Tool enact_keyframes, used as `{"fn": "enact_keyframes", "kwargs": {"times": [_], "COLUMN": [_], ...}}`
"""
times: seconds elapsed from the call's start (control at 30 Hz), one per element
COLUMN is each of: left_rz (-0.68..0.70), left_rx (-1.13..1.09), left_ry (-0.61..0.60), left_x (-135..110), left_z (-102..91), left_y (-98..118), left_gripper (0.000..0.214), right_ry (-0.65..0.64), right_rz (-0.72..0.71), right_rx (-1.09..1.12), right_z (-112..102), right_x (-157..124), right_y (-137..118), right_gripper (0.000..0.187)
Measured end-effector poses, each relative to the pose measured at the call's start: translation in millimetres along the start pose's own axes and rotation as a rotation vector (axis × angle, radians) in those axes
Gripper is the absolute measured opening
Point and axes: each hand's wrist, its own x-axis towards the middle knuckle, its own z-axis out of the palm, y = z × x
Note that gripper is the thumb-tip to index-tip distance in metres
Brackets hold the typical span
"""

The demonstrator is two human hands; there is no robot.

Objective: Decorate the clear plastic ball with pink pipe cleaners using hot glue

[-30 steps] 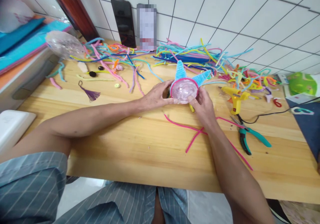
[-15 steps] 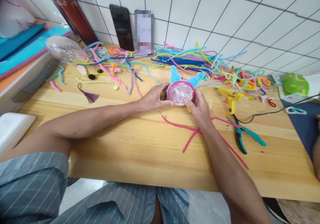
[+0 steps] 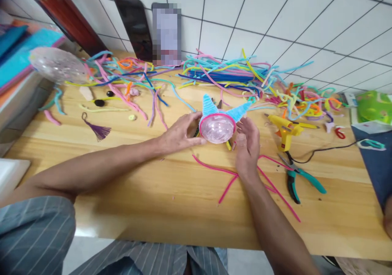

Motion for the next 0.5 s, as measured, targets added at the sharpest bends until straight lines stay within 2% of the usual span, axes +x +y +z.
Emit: {"fn": "enact_keyframes", "kwargs": {"times": [0.17, 0.33, 0.5], "left_rz": [-0.041, 0.028, 0.005], "left_rx": [0.006, 0.004, -0.033], "left_ry": [0.006, 0.032, 0.040], "left_x": [2, 12, 18], "left_z": [0.0, 2.1, 3.7], "left_y": [-4, -9, -9], "left_gripper": [0.098, 0.099, 0.099], "right_ry": [0.053, 0.008, -0.068], "right_rz": [-0.058, -0.099, -0.028], "right_rx": [-0.025, -0.033, -0.037], "right_z": [2, 3, 11], "right_x": [4, 17, 24], "right_y": [5, 14, 21], "right_gripper": [0.063, 0.066, 0.078]}}
